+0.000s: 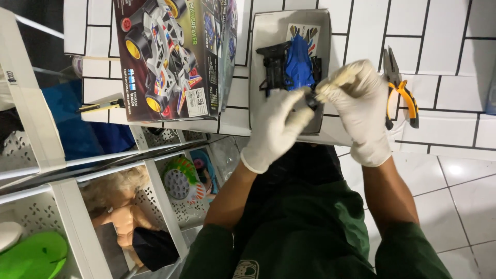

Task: Assembling a mini 4WD toy car from a kit, including installing gears and motor into the chassis.

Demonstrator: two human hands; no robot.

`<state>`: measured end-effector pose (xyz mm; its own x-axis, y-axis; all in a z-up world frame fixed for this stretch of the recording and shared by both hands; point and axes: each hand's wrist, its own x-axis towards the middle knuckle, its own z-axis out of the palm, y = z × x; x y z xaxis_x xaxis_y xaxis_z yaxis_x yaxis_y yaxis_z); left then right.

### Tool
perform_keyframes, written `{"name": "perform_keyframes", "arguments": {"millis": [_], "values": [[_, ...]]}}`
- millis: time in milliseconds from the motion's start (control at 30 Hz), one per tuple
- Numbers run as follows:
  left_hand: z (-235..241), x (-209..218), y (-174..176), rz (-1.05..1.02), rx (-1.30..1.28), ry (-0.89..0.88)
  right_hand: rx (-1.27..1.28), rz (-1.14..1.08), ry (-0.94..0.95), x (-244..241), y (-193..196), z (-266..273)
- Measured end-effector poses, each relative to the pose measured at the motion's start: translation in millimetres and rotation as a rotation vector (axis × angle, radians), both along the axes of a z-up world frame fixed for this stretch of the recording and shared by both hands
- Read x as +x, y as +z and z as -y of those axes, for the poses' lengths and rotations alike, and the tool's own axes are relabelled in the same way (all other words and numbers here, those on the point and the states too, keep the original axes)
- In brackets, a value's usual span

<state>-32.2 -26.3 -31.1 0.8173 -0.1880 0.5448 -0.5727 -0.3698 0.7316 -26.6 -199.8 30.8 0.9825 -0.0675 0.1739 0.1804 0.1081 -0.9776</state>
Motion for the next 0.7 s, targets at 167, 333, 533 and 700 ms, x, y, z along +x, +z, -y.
{"name": "perform_keyframes", "arguments": {"millis": [167,333,533,700], "values": [[-1,-2,14,-0.121,-0.167,-0.050,-0.008,0.013,0.033,-13,-6,-8],[-9,-2,32,-0.060,-0.116,0.073,-0.478,0.136,0.039,-14,14,-7],[-23,-7,46,-0.127,-0.112,0.120,-0.675,0.454,-0.012,-13,16,-8],[-26,-5,54,-0.067,-0.083,0.018,-1.069,0.514,0.070,-17,6,-23]]}}
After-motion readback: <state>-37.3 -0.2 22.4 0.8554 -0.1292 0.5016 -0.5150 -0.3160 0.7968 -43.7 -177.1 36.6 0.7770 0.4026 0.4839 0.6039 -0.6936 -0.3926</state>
